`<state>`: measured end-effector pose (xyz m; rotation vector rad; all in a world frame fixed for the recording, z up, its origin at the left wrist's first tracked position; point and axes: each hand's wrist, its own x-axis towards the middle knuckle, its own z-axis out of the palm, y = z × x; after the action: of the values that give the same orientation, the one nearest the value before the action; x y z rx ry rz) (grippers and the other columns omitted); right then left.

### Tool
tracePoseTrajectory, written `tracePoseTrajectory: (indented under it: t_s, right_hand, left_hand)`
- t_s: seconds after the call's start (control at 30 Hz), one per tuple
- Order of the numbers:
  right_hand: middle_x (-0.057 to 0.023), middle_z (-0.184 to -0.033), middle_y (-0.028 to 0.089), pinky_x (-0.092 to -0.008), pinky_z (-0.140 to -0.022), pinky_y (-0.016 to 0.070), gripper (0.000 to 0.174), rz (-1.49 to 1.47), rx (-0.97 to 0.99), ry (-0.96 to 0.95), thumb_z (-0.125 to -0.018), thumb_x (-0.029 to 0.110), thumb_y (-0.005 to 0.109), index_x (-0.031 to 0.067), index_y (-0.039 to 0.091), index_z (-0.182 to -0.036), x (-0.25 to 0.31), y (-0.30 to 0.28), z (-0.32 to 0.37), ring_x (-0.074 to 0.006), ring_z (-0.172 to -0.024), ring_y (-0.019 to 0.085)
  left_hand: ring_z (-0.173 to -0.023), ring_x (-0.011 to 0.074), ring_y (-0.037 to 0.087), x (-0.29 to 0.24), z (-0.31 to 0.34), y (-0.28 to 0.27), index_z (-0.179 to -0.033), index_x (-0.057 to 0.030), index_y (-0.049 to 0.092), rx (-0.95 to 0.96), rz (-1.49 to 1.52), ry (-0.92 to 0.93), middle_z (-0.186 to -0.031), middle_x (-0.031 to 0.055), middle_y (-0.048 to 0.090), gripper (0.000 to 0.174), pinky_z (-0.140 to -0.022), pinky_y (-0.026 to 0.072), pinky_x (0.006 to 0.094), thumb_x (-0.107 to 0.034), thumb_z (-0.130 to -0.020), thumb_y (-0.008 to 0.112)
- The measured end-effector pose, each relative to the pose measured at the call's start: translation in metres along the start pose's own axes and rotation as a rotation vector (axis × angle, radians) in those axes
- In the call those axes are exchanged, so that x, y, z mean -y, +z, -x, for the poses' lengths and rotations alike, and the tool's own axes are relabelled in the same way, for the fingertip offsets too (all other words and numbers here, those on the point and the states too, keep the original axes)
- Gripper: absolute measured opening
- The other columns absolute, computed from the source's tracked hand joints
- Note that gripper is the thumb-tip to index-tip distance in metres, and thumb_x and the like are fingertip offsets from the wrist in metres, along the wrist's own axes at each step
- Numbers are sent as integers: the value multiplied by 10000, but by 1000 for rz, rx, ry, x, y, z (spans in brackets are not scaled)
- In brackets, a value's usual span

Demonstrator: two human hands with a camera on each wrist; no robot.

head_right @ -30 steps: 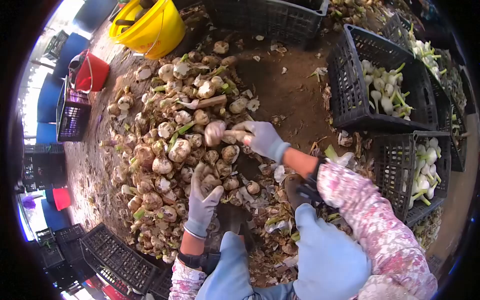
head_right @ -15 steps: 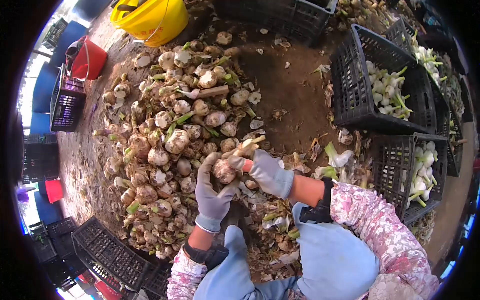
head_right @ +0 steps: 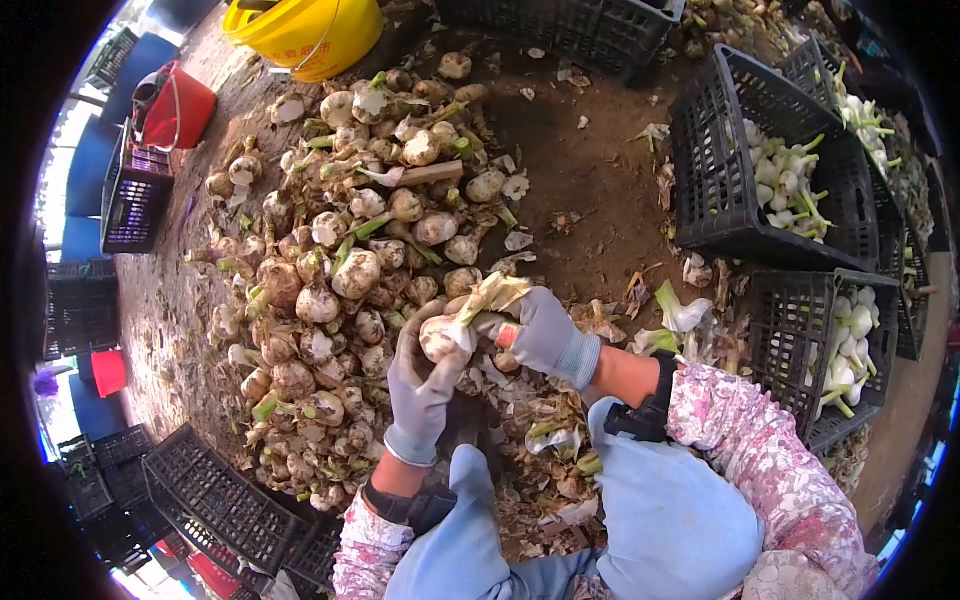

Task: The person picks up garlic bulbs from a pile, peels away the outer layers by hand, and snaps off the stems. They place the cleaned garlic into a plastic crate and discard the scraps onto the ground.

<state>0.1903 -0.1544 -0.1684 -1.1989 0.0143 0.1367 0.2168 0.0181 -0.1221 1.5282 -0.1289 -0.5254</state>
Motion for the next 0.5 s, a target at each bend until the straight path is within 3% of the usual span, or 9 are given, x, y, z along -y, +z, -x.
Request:
tracePoseTrajectory:
  t_s: [0.03,0.1,0.13,0.23,0.27,0.3,0.37,0.43,0.5]
  right_hand:
    - [-98,-1095,608,-318,-921,453,316,-1,0,2,-886,206,619,-21,578,-1103,1,0,0,-171,-1058,563]
    - [-58,-1021,622,-285,-837,450,245,80,12,-159,-820,122,613,9,629,-1037,5,1,-1,-153,-899,570]
    - [-45,-1005,609,-278,-807,458,261,109,0,-219,-807,107,590,17,628,-1049,1,0,-2,-136,-859,565]
    - [-43,-998,615,-262,-787,459,261,211,11,-56,-829,106,585,16,620,-1072,1,-2,-2,-98,-852,554]
    - [-25,-981,619,-251,-753,463,258,231,-129,129,-857,97,570,12,611,-1097,9,5,2,-70,-852,538]
    - [-25,-981,619,-251,-753,463,258,230,-127,129,-857,97,570,12,611,-1097,9,8,3,-70,-852,538]
    - [-2,-948,621,-235,-740,458,255,37,-261,233,-875,89,561,8,606,-1112,10,12,3,-56,-851,532]
    - [12,-931,614,-222,-731,456,253,149,-228,168,-887,102,550,11,606,-1116,17,14,6,-45,-834,535]
    - [1,-932,614,-234,-771,458,249,-31,-114,364,-897,126,540,-1,609,-1100,22,11,7,-54,-858,540]
  left_hand:
    - [-999,201,573,5,2,-4,-1279,21,407,-1,0,-2,-1125,122,579,550,-835,494,330,-185,-825,639]
    - [-866,239,597,20,6,-13,-1235,-18,463,265,805,-304,-1074,150,604,511,-650,503,340,-375,-875,523]
    - [-784,260,584,16,5,-15,-1203,-53,493,394,984,-410,-1071,154,603,520,-549,460,343,-459,-879,468]
    - [-802,238,589,14,-1,-8,-1213,-56,483,251,991,-495,-1060,123,602,505,-565,463,352,-453,-902,450]
    - [-811,230,592,16,-2,1,-1216,-54,483,33,746,-403,-1077,108,592,494,-609,477,355,-448,-931,392]
    - [-842,214,594,13,-3,-2,-1236,-38,455,75,651,-364,-1094,114,576,442,-673,490,342,-367,-942,432]
    - [-882,191,593,23,-1,-1,-1248,-8,418,-39,116,-116,-1043,101,553,491,-746,505,302,-325,-901,561]
    - [-885,190,596,26,-1,-2,-1253,4,413,-60,5,-60,-1057,103,554,520,-752,509,295,-291,-873,609]
    - [-887,189,598,21,-3,-6,-1257,16,408,-81,-109,7,-1070,106,554,554,-758,513,288,-257,-844,658]
